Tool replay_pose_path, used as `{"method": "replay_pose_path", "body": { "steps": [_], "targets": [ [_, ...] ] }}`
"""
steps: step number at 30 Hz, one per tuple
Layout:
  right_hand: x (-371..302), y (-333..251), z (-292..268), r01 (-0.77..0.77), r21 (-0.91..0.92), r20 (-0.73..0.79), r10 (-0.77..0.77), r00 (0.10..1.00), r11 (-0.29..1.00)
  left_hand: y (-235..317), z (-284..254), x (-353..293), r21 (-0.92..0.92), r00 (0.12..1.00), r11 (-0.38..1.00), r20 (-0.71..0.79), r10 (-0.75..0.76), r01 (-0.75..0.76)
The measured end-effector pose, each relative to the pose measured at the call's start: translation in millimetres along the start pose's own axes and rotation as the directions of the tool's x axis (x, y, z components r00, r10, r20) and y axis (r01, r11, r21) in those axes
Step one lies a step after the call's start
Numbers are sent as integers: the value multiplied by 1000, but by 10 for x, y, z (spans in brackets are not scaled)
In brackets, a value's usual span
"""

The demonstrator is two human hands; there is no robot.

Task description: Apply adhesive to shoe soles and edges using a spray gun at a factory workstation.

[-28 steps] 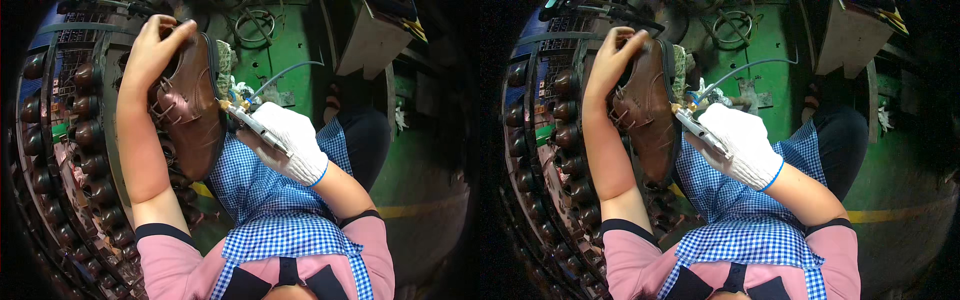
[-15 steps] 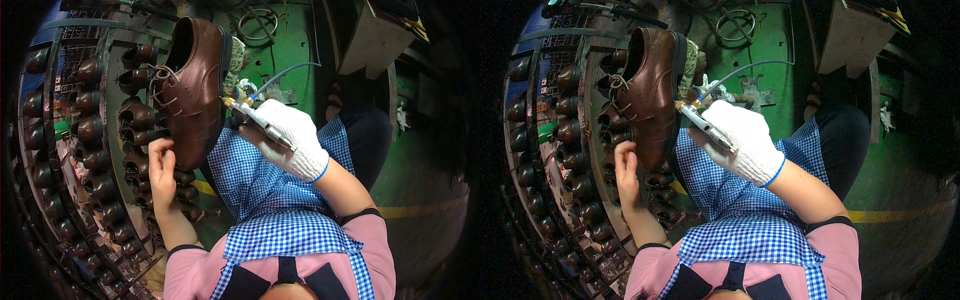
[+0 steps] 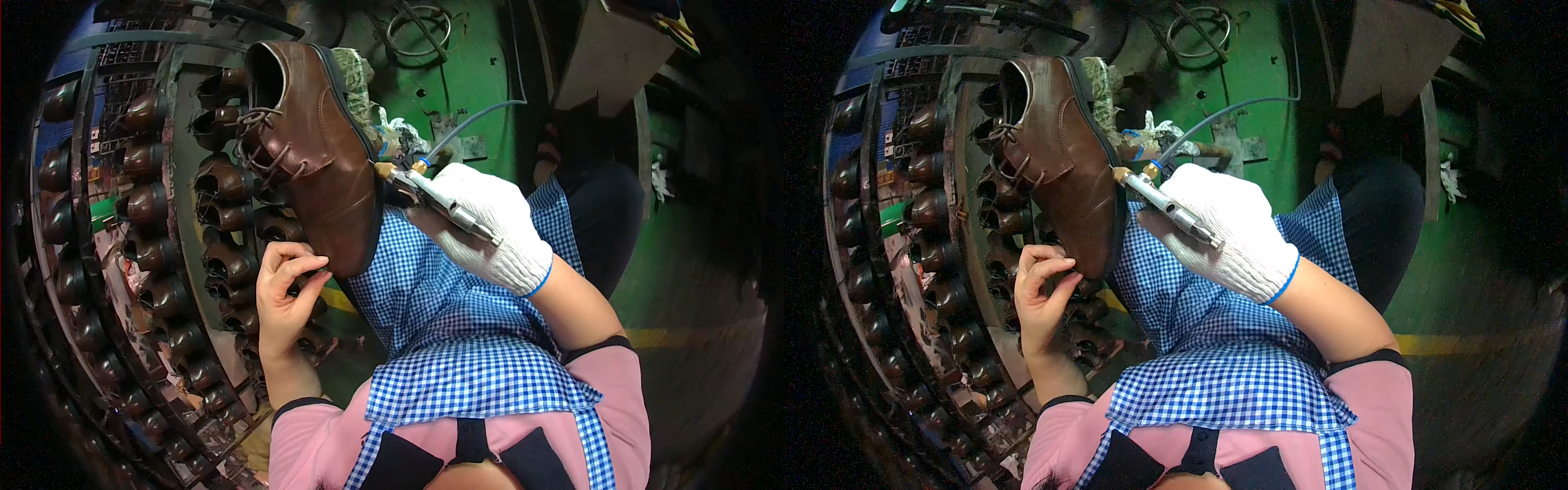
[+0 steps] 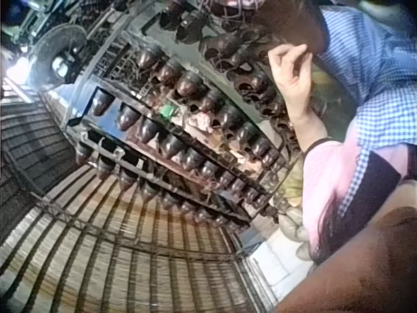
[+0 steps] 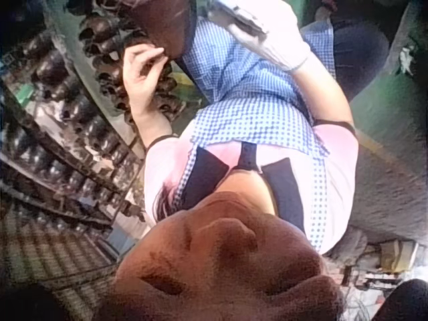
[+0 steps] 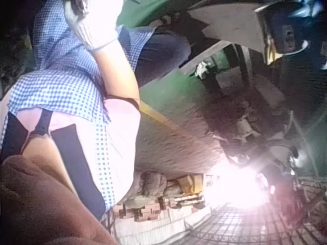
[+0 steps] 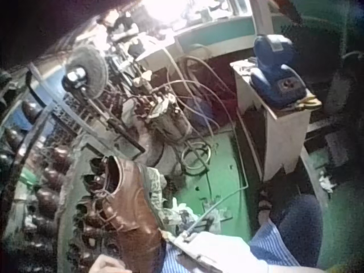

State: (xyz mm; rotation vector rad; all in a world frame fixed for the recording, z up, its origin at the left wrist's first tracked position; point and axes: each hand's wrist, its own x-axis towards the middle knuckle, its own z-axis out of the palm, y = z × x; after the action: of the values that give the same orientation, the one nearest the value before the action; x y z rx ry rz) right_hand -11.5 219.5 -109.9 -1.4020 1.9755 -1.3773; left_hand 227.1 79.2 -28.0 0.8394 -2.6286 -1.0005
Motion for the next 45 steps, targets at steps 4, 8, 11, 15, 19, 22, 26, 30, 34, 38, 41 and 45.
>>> {"method": "replay_pose_path", "body": {
  "steps": [4,8,11,15,19,22,26,30,34,38,41,45],
  "targets": [
    [-60,25,-77,8,1,42,-8,999,1000,43,58,38,3,999,999,7,50,-50],
    [-122,27,-167,-2,8,101,1,995,1000,87,102,104,10,996,996,30,83,-83],
    [-171,29,-222,4,22,107,-6,994,1000,149,126,163,29,994,995,50,96,-98],
    [-243,33,-294,2,4,119,-2,993,1000,217,155,285,64,984,985,84,154,-160],
    [-310,36,-370,6,8,120,-7,993,1000,285,172,381,102,977,976,109,181,-192],
    [-333,24,-450,-72,7,184,70,980,997,377,158,520,261,943,910,172,284,-322],
    [-395,32,-498,-35,-15,143,37,989,999,503,177,711,421,885,779,211,414,-465],
    [-455,62,-523,5,-3,68,-5,998,1000,576,211,859,460,855,721,260,449,-518],
    [-447,47,-607,48,-34,51,-46,998,998,605,211,993,481,840,689,305,449,-543],
    [-444,38,-632,31,-67,56,-28,998,997,632,230,1139,457,849,716,326,416,-527],
    [-400,17,-650,44,-77,4,-43,999,996,650,257,1210,499,857,697,333,393,-514],
    [-411,135,-629,55,-50,-80,-59,995,997,678,303,1300,525,851,670,341,400,-526]
  ]
}}
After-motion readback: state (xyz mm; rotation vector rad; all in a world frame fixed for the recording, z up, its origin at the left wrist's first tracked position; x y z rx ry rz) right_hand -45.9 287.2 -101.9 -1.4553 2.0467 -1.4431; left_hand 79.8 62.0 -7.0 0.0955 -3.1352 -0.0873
